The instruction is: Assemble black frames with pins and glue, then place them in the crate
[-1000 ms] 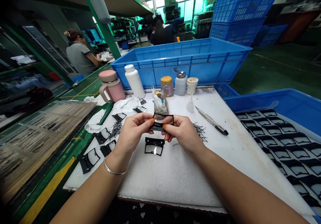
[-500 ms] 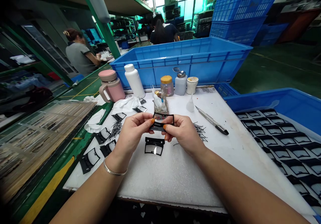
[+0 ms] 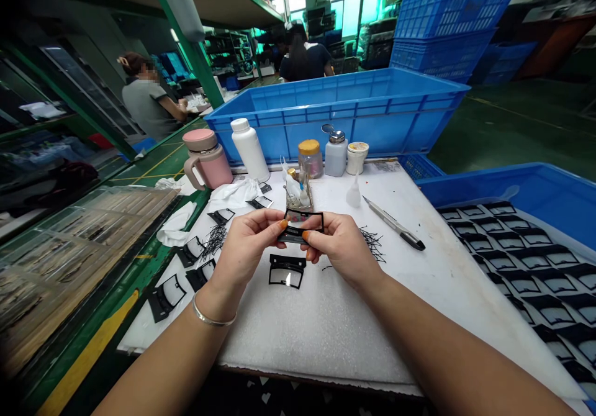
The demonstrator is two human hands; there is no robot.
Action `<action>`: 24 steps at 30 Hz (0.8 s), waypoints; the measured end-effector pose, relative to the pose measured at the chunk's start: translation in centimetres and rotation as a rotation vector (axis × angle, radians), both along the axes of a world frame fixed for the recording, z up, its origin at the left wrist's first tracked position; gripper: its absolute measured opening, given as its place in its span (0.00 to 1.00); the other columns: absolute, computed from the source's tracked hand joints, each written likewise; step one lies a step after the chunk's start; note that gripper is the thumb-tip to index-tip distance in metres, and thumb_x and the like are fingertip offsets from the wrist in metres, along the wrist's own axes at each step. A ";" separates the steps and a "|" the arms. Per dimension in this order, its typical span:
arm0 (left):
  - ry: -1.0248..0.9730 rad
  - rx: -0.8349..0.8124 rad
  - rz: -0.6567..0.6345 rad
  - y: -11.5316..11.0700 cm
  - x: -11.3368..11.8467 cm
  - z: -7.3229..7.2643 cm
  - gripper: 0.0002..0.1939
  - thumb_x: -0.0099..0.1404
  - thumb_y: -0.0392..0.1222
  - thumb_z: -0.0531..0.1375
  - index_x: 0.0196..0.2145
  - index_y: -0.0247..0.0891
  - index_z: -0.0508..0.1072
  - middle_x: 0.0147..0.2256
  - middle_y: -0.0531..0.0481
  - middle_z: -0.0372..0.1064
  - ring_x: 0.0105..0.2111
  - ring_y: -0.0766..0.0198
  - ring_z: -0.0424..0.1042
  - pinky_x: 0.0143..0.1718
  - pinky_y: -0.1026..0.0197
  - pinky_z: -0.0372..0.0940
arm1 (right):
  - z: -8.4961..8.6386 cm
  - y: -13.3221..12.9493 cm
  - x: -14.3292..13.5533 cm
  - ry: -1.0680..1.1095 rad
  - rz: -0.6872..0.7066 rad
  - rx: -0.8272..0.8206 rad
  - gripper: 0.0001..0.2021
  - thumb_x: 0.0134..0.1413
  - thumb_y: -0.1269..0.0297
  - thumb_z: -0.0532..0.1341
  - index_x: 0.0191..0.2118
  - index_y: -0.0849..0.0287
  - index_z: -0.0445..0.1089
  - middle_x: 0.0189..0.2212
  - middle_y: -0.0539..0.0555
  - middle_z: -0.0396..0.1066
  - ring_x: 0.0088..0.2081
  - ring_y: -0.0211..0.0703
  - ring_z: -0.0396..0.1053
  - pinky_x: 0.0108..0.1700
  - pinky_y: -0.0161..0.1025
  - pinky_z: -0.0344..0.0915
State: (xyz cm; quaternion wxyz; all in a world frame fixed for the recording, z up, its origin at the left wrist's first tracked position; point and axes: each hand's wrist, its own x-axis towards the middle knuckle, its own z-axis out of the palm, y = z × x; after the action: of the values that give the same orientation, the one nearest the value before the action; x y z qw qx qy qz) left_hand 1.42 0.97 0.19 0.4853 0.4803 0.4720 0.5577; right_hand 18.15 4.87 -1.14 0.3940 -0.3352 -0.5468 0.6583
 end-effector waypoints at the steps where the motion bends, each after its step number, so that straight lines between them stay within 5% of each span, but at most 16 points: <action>1: 0.000 -0.001 -0.002 0.0 0.0 0.0 0.12 0.57 0.44 0.66 0.35 0.32 0.76 0.30 0.47 0.73 0.26 0.67 0.70 0.26 0.68 0.69 | 0.0 0.0 0.0 -0.001 -0.003 0.003 0.06 0.46 0.65 0.65 0.30 0.61 0.69 0.20 0.49 0.70 0.18 0.34 0.65 0.22 0.34 0.63; 7: -0.003 0.000 -0.006 0.1 0.0 -0.2 0.12 0.57 0.44 0.66 0.35 0.32 0.77 0.30 0.47 0.73 0.26 0.68 0.70 0.26 0.68 0.68 | 0.0 -0.1 0.0 -0.011 -0.003 -0.007 0.08 0.46 0.64 0.66 0.30 0.61 0.70 0.21 0.49 0.70 0.18 0.34 0.65 0.22 0.33 0.63; 13: -0.089 -0.023 -0.001 0.4 -0.8 -0.5 0.11 0.57 0.43 0.67 0.35 0.33 0.76 0.31 0.48 0.74 0.28 0.68 0.72 0.27 0.69 0.69 | 0.3 0.8 0.8 -0.066 0.066 -0.061 0.17 0.50 0.52 0.66 0.39 0.61 0.75 0.28 0.55 0.75 0.25 0.38 0.72 0.25 0.31 0.65; 20: -0.104 -0.134 -0.067 0.5 -0.9 -0.6 0.13 0.56 0.44 0.68 0.36 0.32 0.76 0.31 0.48 0.72 0.26 0.69 0.70 0.27 0.69 0.69 | 0.5 1.3 1.5 -0.055 -0.092 0.018 0.17 0.52 0.52 0.64 0.25 0.63 0.76 0.16 0.50 0.64 0.19 0.32 0.61 0.21 0.30 0.58; 24: 0.112 -0.018 -0.044 0.1 -1.0 -0.2 0.16 0.65 0.49 0.60 0.43 0.34 0.76 0.38 0.43 0.74 0.37 0.62 0.74 0.31 0.66 0.71 | 0.5 1.3 1.7 -0.035 -0.163 0.046 0.15 0.53 0.56 0.64 0.24 0.62 0.75 0.16 0.51 0.65 0.19 0.33 0.60 0.20 0.31 0.58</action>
State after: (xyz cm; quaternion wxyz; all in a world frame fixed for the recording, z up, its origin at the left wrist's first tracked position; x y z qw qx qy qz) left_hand 0.46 1.06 -0.05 0.4746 0.5166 0.4928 0.5147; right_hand 19.83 6.16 -0.65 0.4442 -0.3809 -0.5397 0.6053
